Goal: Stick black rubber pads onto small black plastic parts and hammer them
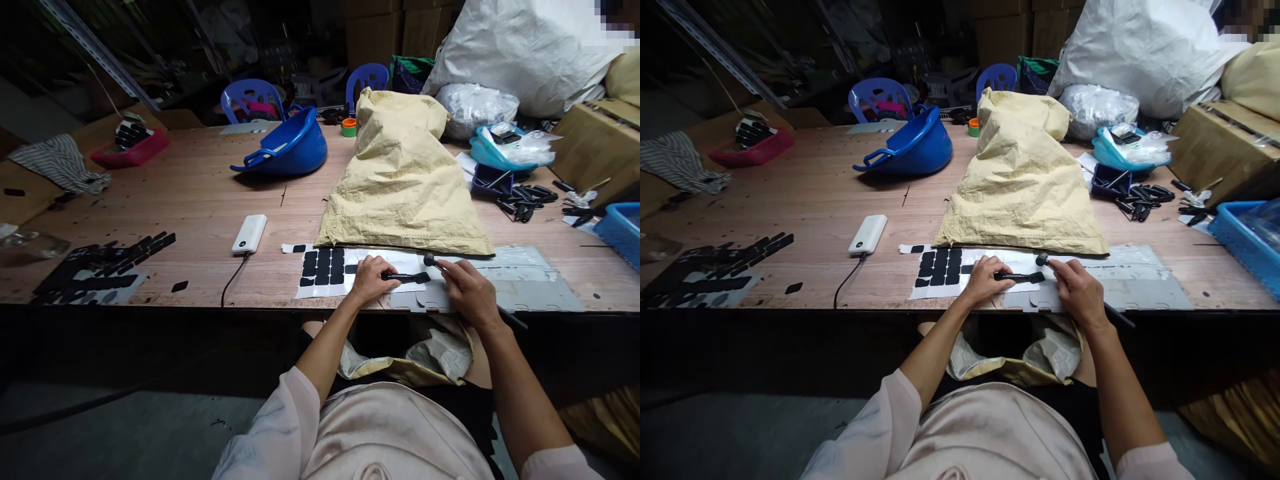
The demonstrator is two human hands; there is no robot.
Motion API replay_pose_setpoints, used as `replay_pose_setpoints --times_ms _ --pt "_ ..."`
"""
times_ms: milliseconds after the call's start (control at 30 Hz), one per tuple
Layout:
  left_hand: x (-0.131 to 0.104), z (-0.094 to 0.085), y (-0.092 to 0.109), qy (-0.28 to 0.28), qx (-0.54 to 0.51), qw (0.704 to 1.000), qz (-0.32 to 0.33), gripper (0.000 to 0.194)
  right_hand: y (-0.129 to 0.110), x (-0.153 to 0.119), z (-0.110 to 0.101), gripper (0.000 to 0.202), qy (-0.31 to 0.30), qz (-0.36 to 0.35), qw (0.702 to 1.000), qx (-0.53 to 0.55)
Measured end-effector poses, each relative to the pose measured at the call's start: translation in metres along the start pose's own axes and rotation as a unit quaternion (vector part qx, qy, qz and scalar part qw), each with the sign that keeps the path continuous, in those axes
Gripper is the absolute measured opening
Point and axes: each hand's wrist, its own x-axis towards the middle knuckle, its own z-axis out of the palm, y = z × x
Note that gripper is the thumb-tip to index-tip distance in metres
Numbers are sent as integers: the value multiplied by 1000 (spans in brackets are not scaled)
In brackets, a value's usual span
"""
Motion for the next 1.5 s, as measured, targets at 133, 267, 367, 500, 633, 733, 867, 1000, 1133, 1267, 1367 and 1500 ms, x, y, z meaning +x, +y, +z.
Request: replay_pose_setpoints --times_ms 133,267,367,500,633,733,867,1000,1133,1267,1367,1500 --pt "0 1 -1 1 0 1000 6 16 31 6 4 28 -10 -41 997 -63" --pt "-1 1 -1 1 17 1000 4 19 40 3 11 28 2 -33 997 -64" --pt "-3 1 -1 -1 28 1000 7 20 39 0 14 28 0 -18 998 -64" --pt "-3 0 -1 1 34 999 8 22 39 -1 15 29 -4 -11 998 -63" --pt "-2 0 -1 3 26 1000 12 19 38 0 15 28 1 -11 998 -59" --pt "-11 -1 -2 -8 19 998 56 17 37 1 15 27 8 -14 998 -64" --pt "-42 1 -4 -67 9 988 139 18 35 0 15 28 5 -12 998 -68" --pt "-68 4 -2 -95 19 980 174 25 35 0 16 28 3 -7 998 -70" --pt "-52 4 4 -44 4 987 156 31 35 0 16 27 7 -11 997 -81" --pt "-4 -1 12 27 61 997 48 25 34 0 15 26 8 -13 997 -80" --pt "28 -4 18 36 146 989 -9 33 33 -1 16 26 16 -17 996 -81" --pt "54 -7 29 49 196 979 -18 37 33 -2 17 25 26 -22 996 -83"
